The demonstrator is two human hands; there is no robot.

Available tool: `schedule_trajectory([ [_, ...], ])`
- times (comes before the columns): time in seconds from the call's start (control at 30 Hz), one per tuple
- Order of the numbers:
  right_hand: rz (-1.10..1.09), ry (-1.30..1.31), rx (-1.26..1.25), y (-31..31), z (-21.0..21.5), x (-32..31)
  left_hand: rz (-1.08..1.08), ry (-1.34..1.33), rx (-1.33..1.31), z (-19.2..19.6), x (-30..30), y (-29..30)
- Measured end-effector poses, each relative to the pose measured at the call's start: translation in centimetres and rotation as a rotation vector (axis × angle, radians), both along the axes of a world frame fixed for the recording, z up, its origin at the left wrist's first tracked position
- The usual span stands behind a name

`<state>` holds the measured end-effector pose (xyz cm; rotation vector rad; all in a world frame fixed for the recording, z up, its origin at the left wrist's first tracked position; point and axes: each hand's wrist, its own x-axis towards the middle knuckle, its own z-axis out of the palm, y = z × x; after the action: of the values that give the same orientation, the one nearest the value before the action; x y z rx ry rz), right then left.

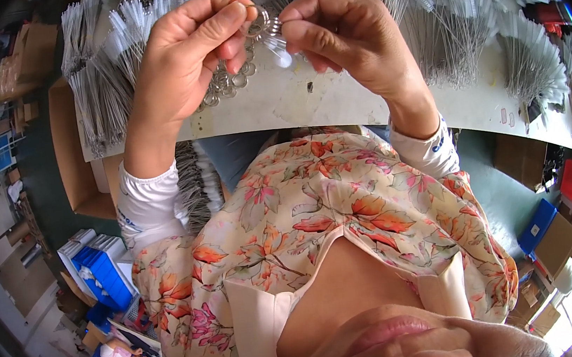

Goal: The person is manually assembling small white-bristled brushes by attaching metal rings to the wire handles.

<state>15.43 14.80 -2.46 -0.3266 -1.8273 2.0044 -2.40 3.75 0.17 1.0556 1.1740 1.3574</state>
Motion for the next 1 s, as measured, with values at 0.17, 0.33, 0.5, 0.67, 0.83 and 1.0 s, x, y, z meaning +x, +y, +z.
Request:
schedule_trajectory([
  [0.17, -0.052, 0.020, 0.035, 0.3, -0.4, -1.0, 0.062, 0.688, -0.058, 1.7, 1.4, -0.5],
  [0.33, 0.019, 0.119, 0.030, -0.7, -0.1, -1.9, 0.109, -0.030, -0.152, 1.1, 0.2, -2.2],
  [0.5, 0.118, 0.080, -0.041, -1.8, 0.5, -2.7, 0.159, 0.581, 0.041, 2.4, 0.4, -4.1],
  [0.67, 0.040, 0.240, 0.056, -5.6, 0.1, -5.1, 0.443, -0.004, 0.324, 0.4, 1.1, -5.5],
  [0.83, -0.043, 0.294, 0.272, -8.1, -1.4, -9.6, 0.680, -0.207, 0.342, -0.8, 0.2, -8.3],
  [1.0, 0.147, 0.036, 0.303, -8.0, -4.1, -9.2, 0.582, 0.198, 0.196, 0.8, -3.4, -15.8],
])
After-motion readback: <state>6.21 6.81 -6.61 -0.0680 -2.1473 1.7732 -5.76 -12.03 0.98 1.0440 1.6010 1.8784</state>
